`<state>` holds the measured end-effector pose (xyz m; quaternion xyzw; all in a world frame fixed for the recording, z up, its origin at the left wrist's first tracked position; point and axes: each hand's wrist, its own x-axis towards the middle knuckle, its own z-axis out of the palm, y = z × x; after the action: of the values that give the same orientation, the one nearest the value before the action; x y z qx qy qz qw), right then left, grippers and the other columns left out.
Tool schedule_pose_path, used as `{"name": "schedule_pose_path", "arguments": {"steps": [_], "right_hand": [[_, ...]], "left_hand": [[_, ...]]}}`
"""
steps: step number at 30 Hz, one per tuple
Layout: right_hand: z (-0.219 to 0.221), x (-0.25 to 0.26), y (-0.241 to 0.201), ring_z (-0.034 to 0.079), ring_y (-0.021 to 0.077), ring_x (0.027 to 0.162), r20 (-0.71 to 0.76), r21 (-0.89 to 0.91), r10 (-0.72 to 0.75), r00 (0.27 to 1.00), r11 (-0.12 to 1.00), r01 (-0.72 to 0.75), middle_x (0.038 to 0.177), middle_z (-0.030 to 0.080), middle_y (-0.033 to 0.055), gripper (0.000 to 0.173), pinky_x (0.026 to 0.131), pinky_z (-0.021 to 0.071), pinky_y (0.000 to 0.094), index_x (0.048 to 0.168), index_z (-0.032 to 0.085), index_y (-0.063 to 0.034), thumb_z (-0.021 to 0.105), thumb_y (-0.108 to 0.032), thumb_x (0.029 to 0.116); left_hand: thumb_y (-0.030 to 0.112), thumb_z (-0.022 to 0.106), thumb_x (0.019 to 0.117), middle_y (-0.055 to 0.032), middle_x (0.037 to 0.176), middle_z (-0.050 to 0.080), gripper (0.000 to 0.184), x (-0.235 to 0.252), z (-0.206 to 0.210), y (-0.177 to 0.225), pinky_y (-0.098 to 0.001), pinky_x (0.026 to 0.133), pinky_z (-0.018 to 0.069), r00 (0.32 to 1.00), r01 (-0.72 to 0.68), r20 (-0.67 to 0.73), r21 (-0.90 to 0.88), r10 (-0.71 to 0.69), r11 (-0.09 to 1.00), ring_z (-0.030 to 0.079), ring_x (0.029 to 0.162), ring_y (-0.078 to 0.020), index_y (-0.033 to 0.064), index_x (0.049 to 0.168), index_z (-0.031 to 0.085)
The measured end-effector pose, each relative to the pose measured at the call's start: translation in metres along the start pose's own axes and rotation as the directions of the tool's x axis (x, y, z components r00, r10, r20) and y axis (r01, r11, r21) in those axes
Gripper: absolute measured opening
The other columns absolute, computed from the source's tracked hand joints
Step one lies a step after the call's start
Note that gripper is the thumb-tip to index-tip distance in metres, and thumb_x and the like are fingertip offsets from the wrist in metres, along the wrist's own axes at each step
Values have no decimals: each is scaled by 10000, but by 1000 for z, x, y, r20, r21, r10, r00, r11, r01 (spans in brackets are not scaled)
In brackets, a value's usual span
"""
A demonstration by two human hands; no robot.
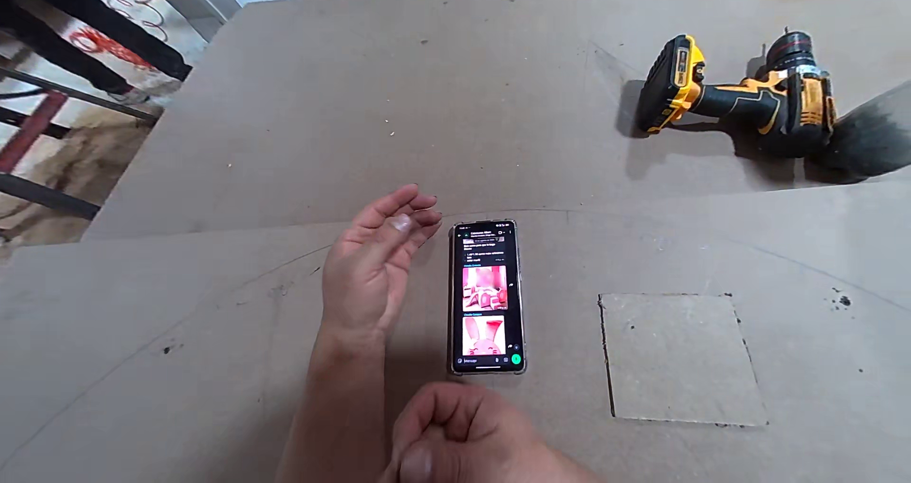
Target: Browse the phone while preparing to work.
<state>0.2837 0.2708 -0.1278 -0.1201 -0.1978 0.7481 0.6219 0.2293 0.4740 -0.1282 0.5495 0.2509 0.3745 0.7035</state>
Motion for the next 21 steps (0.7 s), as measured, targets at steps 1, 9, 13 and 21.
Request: {"name": "schedule_pose_path", "arguments": {"steps": [1,9,13,21], "right_hand": [[-2,1,-1,723,189,812,-31,39,-24,999,999,25,982,730,116,98,742,612,354,1094,575,-55,582,-143,1051],[-3,2,-4,567,50,554,-115,58,-17,993,998,24,705,596,-7,58,535,503,202,1032,536,-81,574,-120,1052],[-7,4,1,703,145,767,-85,47,-87,993,995,92,871,700,61,66,741,599,313,1094,518,-73,560,-108,1059],[-6,6,3,729,214,906,-138,49,-163,977,984,171,1159,699,175,168,841,604,367,1233,485,-26,494,-99,1083]], "left_hand": [[87,414,1050,-141,1240,670,349,1,-3,0,-453,1028,535,1000,-5,-14,-44,4,999,669,1115,-257,22,1327,616],[12,511,981,-105,1023,693,353,-2,-4,0,-302,786,580,999,8,32,9,-8,1000,662,850,-161,14,1307,646],[8,520,984,-93,998,704,345,-1,-5,-1,-292,775,591,1000,-2,30,-6,3,1000,674,833,-152,21,1300,656],[672,101,1034,33,808,683,804,0,-9,2,-261,642,556,997,22,71,-151,-11,988,628,681,-86,176,1240,699]]}}
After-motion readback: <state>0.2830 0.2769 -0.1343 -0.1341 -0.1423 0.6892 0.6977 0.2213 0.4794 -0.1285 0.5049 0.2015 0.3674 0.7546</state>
